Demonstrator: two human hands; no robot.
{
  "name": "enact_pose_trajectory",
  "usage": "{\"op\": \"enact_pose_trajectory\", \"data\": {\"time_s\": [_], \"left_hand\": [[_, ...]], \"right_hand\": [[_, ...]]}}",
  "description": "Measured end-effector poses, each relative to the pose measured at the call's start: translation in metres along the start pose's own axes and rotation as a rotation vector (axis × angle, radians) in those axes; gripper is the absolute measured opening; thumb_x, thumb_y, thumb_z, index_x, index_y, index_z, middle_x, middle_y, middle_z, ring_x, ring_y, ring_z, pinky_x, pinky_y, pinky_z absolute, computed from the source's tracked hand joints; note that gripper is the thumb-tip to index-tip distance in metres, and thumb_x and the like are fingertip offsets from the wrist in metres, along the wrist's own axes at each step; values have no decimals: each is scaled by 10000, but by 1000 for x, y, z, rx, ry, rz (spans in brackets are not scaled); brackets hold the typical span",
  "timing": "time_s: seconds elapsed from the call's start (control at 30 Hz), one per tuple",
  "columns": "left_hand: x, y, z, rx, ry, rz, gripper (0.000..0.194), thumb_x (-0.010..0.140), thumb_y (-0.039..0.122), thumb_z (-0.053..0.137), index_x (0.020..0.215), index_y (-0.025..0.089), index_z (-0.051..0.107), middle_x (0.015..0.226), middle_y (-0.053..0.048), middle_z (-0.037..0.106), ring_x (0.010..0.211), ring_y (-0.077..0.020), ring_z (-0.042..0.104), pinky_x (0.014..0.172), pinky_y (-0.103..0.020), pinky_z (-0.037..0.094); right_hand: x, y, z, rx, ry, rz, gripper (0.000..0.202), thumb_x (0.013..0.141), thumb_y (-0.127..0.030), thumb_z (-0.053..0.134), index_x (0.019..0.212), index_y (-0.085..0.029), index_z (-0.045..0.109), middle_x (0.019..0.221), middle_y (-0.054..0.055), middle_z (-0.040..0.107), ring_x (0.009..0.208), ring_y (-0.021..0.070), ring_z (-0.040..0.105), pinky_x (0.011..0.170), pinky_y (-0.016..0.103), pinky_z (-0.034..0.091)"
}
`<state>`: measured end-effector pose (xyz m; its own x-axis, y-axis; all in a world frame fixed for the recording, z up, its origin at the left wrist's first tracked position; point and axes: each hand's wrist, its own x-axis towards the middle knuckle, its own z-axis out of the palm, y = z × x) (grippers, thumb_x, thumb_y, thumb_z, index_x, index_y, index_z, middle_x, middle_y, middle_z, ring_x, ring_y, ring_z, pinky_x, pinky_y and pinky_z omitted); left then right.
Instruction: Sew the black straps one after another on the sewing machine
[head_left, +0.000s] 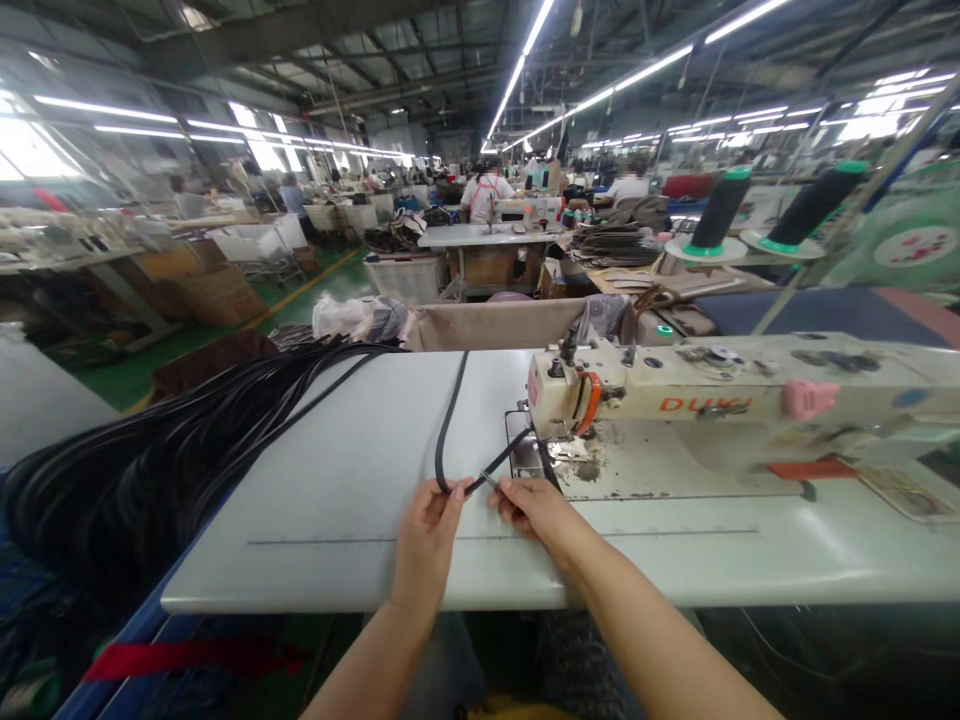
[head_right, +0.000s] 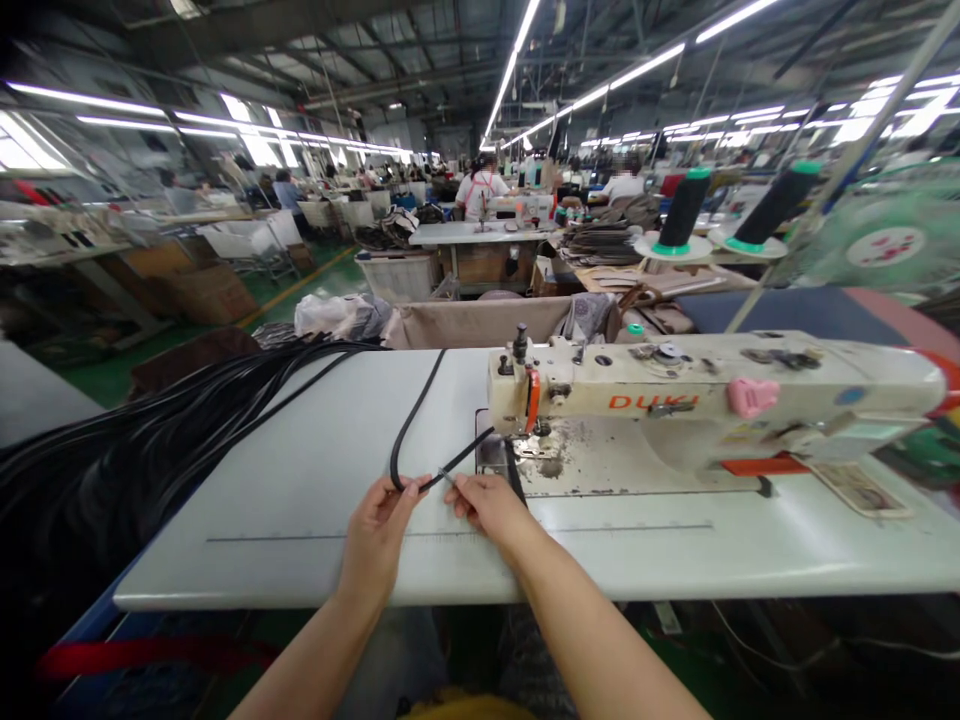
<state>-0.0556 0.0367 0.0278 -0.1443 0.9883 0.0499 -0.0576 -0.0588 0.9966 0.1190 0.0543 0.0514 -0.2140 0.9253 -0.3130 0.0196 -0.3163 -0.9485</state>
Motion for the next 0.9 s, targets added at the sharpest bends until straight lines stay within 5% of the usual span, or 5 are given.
{"op": "enact_pose_trajectory", "data": {"time_s": [0.2,0.37,0.57,0.73,0.9], "left_hand": [[-10,9,-6,-36,16,-17,296,866,489,727,968,219,663,1129,-103,773,1135,-261,717,1032,-407,560],[-1,16,-28,105,-79,-75,378,802,578,749,898,216,695,1034,-106,781,1049,-282,730,960,-387,573],[17,10,-64,171,-176,-190,511,812,657,648,1008,186,677,785,-40,701,612,-171,640,606,-298,517],[37,7,-106,478,-82,-158,655,780,642,596,1219,162,672,590,30,568,508,-168,507,503,-281,391],[65,34,-176,916,61,-15,552,785,588,524,1116,210,753,960,-58,759,772,-241,660,764,-346,519]], "right_hand": [[-4,-4,3,-118,4,-67,505,881,-673,462,801,-193,595,568,-66,385,478,96,254,475,243,205],[-29,-1,-13,-632,295,-259,257,870,-414,644,743,-222,530,726,1,532,722,180,493,666,293,383],[-59,18,-34,-1472,510,-213,509,958,-184,529,1467,-193,533,1145,129,675,971,290,668,761,369,509],[-64,25,-36,-1545,369,-66,600,957,-132,486,1554,-172,446,1063,103,739,856,265,733,697,347,548],[-60,23,-36,-1572,349,-31,510,1044,-222,385,1546,-172,461,1100,118,763,840,262,758,679,345,571]]}}
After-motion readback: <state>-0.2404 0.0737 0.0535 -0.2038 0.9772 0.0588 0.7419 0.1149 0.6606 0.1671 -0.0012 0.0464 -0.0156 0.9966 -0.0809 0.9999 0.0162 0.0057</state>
